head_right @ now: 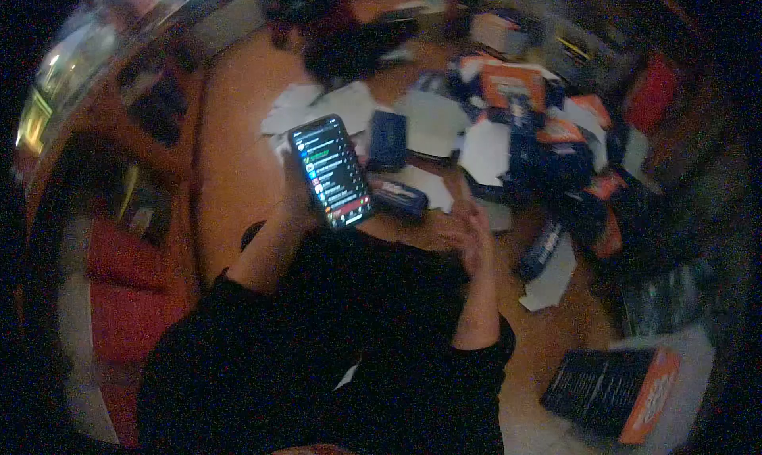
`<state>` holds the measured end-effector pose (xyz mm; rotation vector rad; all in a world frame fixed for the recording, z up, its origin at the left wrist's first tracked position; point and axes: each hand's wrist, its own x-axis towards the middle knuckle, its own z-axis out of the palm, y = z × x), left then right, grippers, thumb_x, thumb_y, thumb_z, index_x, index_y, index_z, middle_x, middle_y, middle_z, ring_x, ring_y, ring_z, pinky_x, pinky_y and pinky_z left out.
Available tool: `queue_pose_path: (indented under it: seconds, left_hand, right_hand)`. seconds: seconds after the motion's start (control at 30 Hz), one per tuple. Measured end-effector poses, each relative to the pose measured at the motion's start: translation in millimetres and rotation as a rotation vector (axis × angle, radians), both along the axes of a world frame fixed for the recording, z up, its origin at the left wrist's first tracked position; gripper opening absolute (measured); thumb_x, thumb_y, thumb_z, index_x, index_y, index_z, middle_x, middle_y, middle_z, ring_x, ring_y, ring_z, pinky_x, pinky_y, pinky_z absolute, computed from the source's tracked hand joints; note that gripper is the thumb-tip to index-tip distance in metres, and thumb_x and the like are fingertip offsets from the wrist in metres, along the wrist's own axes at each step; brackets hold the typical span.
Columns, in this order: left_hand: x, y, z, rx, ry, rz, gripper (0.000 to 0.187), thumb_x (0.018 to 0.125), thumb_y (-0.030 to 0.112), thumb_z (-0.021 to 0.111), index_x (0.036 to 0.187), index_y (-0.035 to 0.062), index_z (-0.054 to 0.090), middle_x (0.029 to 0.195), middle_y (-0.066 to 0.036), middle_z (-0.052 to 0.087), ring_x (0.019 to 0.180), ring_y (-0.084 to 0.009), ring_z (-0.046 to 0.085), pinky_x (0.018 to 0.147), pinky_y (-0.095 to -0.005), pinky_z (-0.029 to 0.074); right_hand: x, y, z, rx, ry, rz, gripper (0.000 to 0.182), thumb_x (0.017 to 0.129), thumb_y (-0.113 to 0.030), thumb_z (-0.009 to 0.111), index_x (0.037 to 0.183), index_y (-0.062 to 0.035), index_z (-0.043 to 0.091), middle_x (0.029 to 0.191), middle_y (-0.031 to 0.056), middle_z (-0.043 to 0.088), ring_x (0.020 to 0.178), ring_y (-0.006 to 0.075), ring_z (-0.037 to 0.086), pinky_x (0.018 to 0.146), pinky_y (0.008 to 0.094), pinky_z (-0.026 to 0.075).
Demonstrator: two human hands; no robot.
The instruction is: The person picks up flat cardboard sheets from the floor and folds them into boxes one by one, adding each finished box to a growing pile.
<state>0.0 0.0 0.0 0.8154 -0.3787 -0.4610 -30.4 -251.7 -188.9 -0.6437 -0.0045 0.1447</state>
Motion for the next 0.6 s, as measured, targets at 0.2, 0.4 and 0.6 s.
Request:
queue_pose_path:
  seconds: [0.2,0.4,0.6]
  left_hand:
    - [-16,85,-22,0.347,0.196,0.686,0.069,0.072,0.071,0.038,0.099,0.0083,0.049,0.088,-0.012,0.057,0.078,-0.0334,0.061,0.072,-0.0506,0.050]
    - [-63,-89,49,0.773,0.250,1.327,0.052,0.077,0.057,0.049,0.089,0.0066,0.053,0.084,-0.010,0.057,0.069,-0.0258,0.060,0.065,-0.0433,0.052]
    - [-61,94,-115,0.019,0.454,1.562,0.051,0.075,0.052,0.052,0.102,0.0091,0.052,0.088,-0.011,0.053,0.079,-0.0252,0.056,0.067,-0.0449,0.050]
  right_hand:
    - [-20,-3,-133,-0.214,0.183,0.054,0.056,0.081,-0.029,0.056,0.129,-0.0129,0.032,0.118,0.0124,0.045,0.071,0.0263,0.063,0.059,0.0308,0.051]
    - [57,-229,-203,-0.156,0.175,0.380,0.057,0.080,-0.032,0.058,0.127,-0.0145,0.033,0.119,0.0105,0.047,0.070,0.0255,0.062,0.057,0.0303,0.049]
    - [199,-316,-33,-0.819,0.136,0.262,0.055,0.080,-0.029,0.058,0.127,-0.0149,0.034,0.122,0.0121,0.044,0.066,0.0258,0.062,0.055,0.0305,0.049]
